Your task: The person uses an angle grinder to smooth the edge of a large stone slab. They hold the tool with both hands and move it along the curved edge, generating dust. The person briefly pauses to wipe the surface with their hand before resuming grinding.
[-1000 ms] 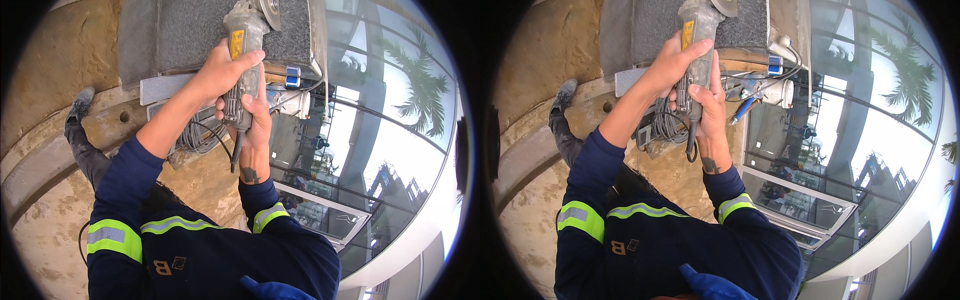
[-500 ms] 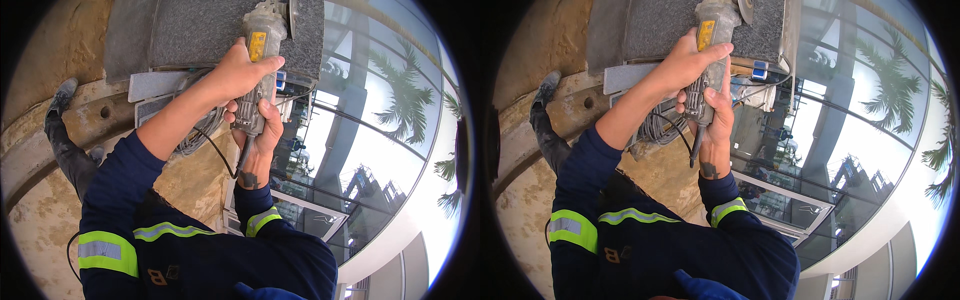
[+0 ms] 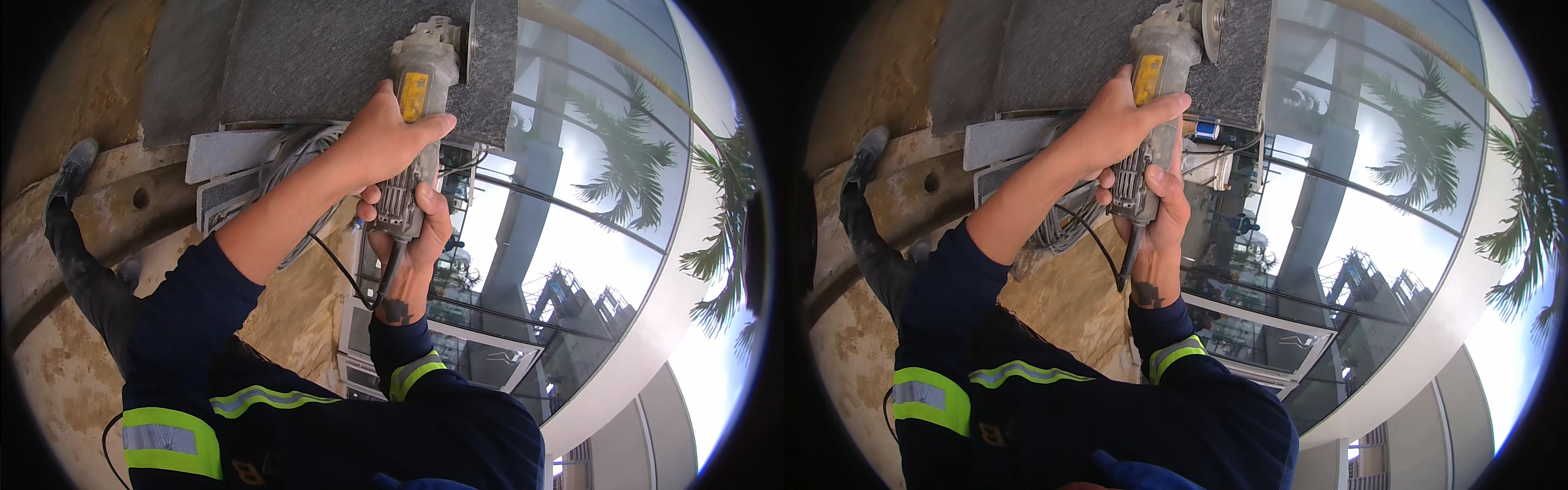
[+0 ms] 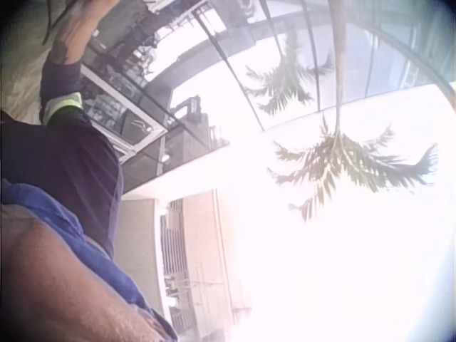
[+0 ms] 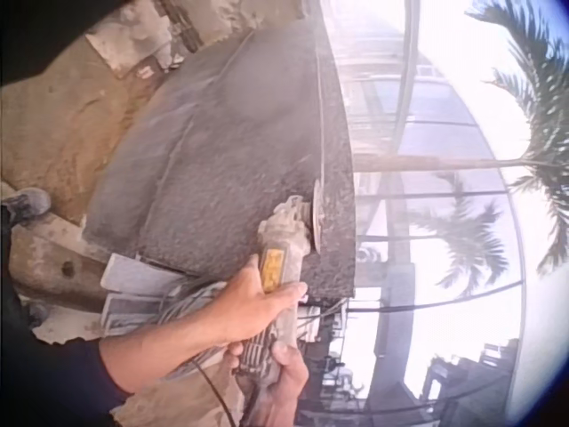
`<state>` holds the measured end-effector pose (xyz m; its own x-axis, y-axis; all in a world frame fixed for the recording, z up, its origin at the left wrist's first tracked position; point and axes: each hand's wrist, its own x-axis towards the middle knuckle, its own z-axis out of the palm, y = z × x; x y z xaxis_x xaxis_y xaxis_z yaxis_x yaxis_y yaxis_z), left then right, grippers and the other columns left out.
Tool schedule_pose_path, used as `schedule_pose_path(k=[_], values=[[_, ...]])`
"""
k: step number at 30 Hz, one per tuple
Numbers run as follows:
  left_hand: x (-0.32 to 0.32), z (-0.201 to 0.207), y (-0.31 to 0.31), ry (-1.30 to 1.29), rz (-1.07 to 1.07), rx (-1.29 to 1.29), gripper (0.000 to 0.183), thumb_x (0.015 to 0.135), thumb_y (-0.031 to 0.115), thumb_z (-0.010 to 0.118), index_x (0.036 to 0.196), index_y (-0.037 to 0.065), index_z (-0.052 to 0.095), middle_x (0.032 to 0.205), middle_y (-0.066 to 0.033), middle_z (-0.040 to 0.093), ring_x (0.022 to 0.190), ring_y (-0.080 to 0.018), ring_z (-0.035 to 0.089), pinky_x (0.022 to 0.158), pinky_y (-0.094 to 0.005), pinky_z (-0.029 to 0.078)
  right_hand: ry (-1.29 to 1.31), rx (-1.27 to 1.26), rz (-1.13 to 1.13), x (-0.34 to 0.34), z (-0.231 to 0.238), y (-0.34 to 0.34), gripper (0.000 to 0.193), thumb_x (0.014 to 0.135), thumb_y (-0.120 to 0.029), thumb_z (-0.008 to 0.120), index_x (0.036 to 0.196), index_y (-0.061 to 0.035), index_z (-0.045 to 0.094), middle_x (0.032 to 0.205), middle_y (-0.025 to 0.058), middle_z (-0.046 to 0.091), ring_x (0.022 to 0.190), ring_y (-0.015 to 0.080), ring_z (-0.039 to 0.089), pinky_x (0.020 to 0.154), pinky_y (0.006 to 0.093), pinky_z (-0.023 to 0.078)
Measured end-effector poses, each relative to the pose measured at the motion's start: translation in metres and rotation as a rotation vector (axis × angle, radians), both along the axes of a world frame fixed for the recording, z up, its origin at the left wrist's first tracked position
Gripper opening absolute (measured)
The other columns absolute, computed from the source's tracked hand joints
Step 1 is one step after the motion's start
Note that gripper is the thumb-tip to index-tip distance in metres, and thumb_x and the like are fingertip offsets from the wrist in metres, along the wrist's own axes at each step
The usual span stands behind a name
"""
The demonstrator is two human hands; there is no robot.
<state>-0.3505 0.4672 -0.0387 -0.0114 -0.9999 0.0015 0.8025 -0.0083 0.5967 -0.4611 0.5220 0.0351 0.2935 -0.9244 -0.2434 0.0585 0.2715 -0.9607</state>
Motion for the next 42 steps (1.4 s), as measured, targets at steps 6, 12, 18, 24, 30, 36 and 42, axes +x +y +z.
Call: schedule_pose_path(k=[6,12,18,24,30,36,42], values=[[0.012,0.003,0.001,-0.018,-0.105,-0.015,0.106,0.089,0.048,0.072,0.149,-0.023,0.022,0.131,-0.0386,0.057,0.118,-0.0399,0.065,0.096,-0.0389,0.054,-0.020,0.014,-0.017,0.002,0.003,0.000,0.051,0.094,-0.026,0.064,0.134,0.0021,0.051,0.109,0.0187,0.066,0.085,0.0306,0.068,0.067,0.0405,0.056],[-0.001,0.003,0.001,-0.016,-0.046,0.041,0.095,0.090,0.047,0.072,0.145,-0.019,0.031,0.127,-0.0364,0.059,0.114,-0.0383,0.067,0.094,-0.0393,0.055,0.040,0.002,-0.025,0.003,0.002,0.003,0.053,0.094,-0.025,0.063,0.137,0.0001,0.049,0.110,0.0179,0.066,0.086,0.0300,0.068,0.066,0.0402,0.056],[0.005,0.005,0.012,0.050,-0.034,0.004,0.081,0.091,0.043,0.073,0.138,-0.014,0.040,0.121,-0.0320,0.063,0.107,-0.0350,0.069,0.091,-0.0387,0.056,0.034,-0.006,-0.019,0.003,0.003,0.012,0.064,0.092,-0.024,0.064,0.149,-0.0078,0.039,0.114,0.0175,0.063,0.086,0.0298,0.068,0.065,0.0405,0.056],[0.008,0.010,0.020,0.038,-0.035,0.028,0.081,0.091,0.041,0.074,0.139,-0.014,0.039,0.120,-0.0313,0.064,0.107,-0.0343,0.069,0.091,-0.0390,0.056,0.050,-0.003,-0.019,0.006,0.006,0.018,0.071,0.090,-0.022,0.065,0.152,-0.0089,0.035,0.114,0.0174,0.063,0.084,0.0297,0.068,0.063,0.0397,0.057],[0.005,0.009,0.026,0.011,-0.030,0.046,0.082,0.091,0.042,0.074,0.139,-0.014,0.039,0.123,-0.0314,0.063,0.112,-0.0340,0.067,0.093,-0.0389,0.054,0.062,-0.001,-0.004,0.005,0.005,0.023,0.080,0.089,-0.022,0.066,0.158,-0.0143,0.027,0.115,0.0167,0.061,0.084,0.0295,0.067,0.062,0.0390,0.057],[0.005,0.008,0.034,0.022,-0.026,0.020,0.080,0.092,0.040,0.074,0.141,-0.013,0.038,0.122,-0.0298,0.064,0.110,-0.0326,0.067,0.092,-0.0389,0.055,0.047,0.014,0.004,0.005,0.006,0.030,0.087,0.088,-0.022,0.067,0.161,-0.0172,0.020,0.116,0.0179,0.059,0.084,0.0298,0.067,0.062,0.0390,0.058],[0.004,0.011,0.045,0.038,-0.028,0.043,0.074,0.095,0.039,0.072,0.142,-0.008,0.040,0.116,-0.0221,0.065,0.101,-0.0247,0.067,0.085,-0.0359,0.055,0.051,0.032,-0.005,0.005,0.008,0.037,0.092,0.088,-0.022,0.067,0.163,-0.0172,0.015,0.115,0.0192,0.059,0.083,0.0296,0.067,0.062,0.0391,0.058]])
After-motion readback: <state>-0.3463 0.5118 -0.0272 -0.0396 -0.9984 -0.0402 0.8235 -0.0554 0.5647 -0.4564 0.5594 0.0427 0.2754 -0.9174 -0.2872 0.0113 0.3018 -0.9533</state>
